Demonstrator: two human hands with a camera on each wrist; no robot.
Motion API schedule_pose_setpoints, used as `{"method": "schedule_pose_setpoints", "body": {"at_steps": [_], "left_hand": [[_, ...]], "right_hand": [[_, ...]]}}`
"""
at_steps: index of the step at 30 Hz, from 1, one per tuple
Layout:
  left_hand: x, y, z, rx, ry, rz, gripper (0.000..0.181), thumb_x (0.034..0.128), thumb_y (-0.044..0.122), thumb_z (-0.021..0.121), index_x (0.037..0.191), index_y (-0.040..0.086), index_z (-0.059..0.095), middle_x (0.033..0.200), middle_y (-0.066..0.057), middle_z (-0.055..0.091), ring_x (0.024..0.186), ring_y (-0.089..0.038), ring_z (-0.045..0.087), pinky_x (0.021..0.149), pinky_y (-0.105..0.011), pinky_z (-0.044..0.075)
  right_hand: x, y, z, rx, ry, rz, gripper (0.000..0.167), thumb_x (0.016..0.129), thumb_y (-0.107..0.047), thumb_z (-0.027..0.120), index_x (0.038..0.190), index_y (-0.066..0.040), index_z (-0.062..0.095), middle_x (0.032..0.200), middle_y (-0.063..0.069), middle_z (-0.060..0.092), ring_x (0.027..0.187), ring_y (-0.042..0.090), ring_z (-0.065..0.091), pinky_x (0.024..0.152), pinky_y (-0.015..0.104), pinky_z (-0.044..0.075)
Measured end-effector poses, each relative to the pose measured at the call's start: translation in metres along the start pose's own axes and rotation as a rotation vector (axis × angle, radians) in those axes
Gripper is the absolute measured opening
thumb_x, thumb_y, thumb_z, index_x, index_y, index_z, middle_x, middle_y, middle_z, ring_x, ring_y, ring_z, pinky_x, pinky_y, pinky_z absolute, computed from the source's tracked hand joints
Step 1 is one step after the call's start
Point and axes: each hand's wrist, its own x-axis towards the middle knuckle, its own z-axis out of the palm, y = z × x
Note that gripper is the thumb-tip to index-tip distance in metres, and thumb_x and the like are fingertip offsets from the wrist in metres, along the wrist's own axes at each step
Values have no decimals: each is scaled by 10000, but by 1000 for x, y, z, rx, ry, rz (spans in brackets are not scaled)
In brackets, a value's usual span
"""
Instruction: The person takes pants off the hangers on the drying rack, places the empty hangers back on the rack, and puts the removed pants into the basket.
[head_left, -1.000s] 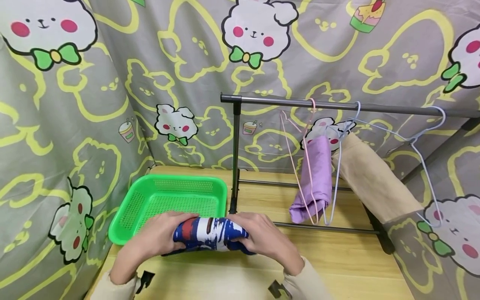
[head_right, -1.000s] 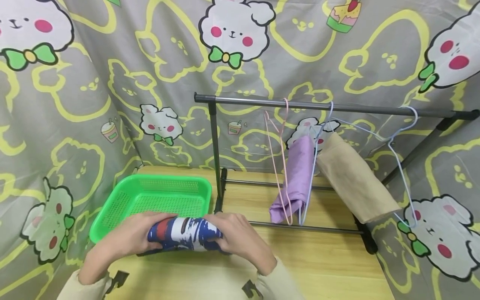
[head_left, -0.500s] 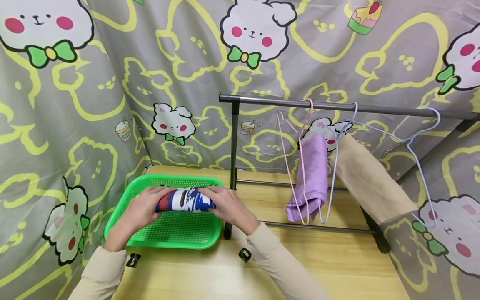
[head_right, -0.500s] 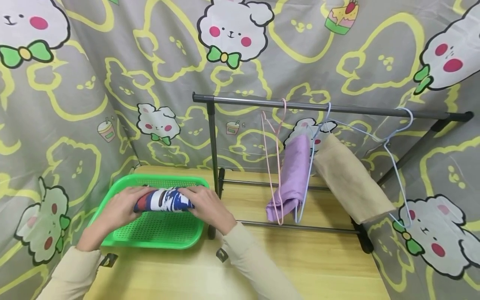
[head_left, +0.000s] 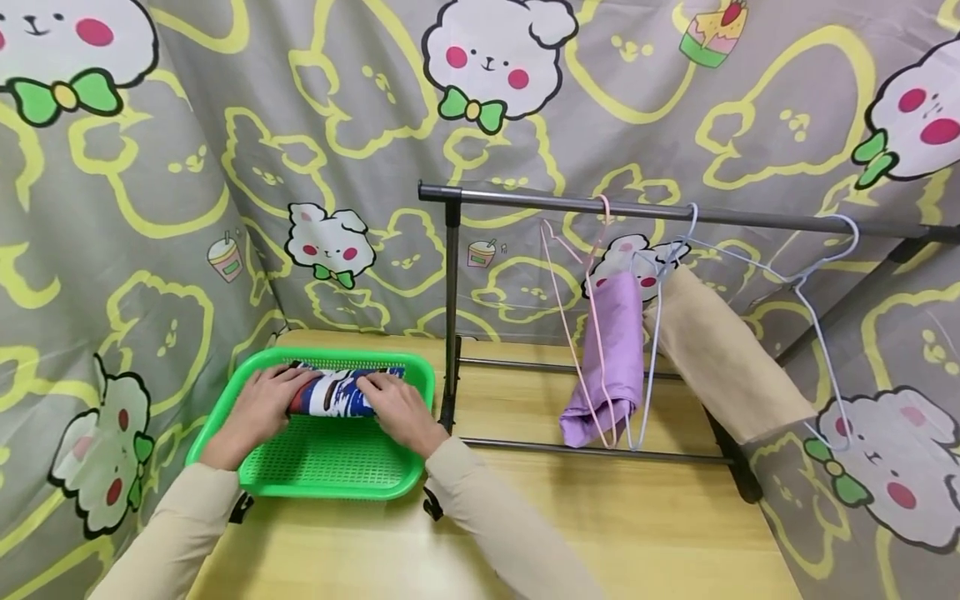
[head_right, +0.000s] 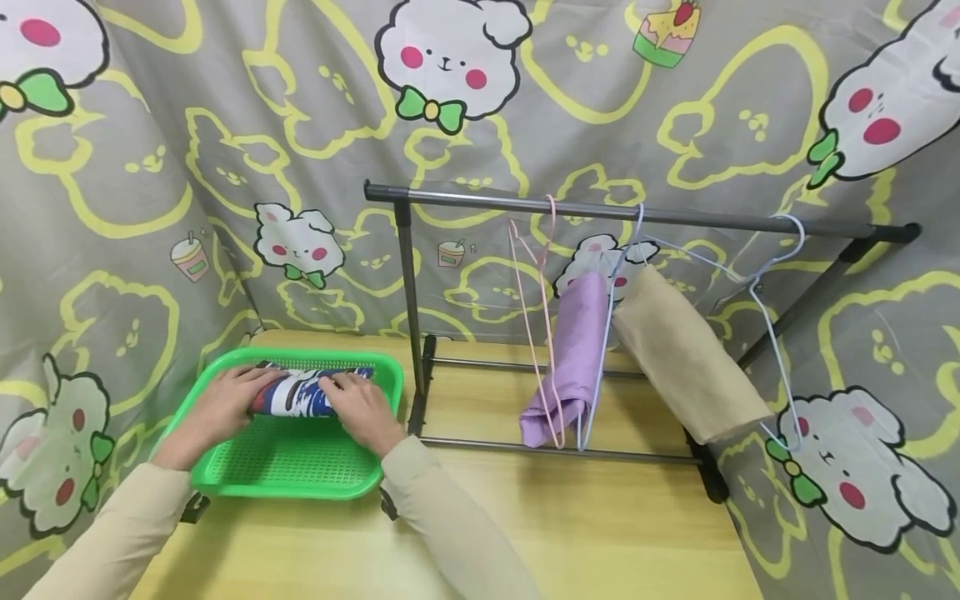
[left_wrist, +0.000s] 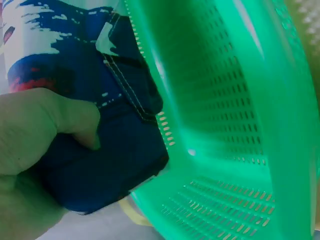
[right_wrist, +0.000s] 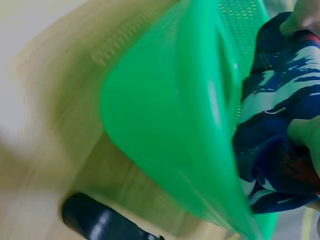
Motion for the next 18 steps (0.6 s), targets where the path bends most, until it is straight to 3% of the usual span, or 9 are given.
{"method": "schedule_pose_setpoints", "body": {"at_steps": [5, 8, 14, 18], "left_hand": [[-2, 3, 11, 0, -79, -75, 872, 650, -114, 878, 1437, 63, 548, 1437, -305, 516, 1275, -574, 454, 930, -773, 386], [-9, 8, 19, 7, -151, -107, 825, 703, -118, 841, 1448, 48, 526, 1443, -323, 491, 1281, -576, 445, 929, -758, 406], [-22, 20, 27, -63, -408, -168, 750, 784, -168, 722, 1477, -19, 477, 1488, -394, 388, 1337, -629, 347, 1023, -775, 328], [-20, 24, 21, -139, -522, -213, 758, 784, -156, 699, 1490, -56, 439, 1500, -453, 298, 1365, -666, 259, 1051, -760, 304]], "right_hand": [[1, -1, 11, -62, 28, -18, 322, 953, 17, 650, 1232, -141, 631, 1276, 75, 684, 1185, 244, 657, 977, 310, 543], [-4, -5, 15, -92, -6, -36, 310, 980, -4, 632, 1253, -150, 629, 1306, 79, 672, 1208, 266, 649, 1032, 353, 514], [-19, -18, 18, -46, -224, 7, 286, 1013, -66, 623, 1272, -186, 621, 1339, 59, 665, 1224, 243, 644, 985, 328, 542], [-17, -24, 10, -24, -402, 57, 421, 924, -230, 783, 1289, -235, 572, 1345, 0, 655, 1159, 170, 652, 926, 292, 550]]}}
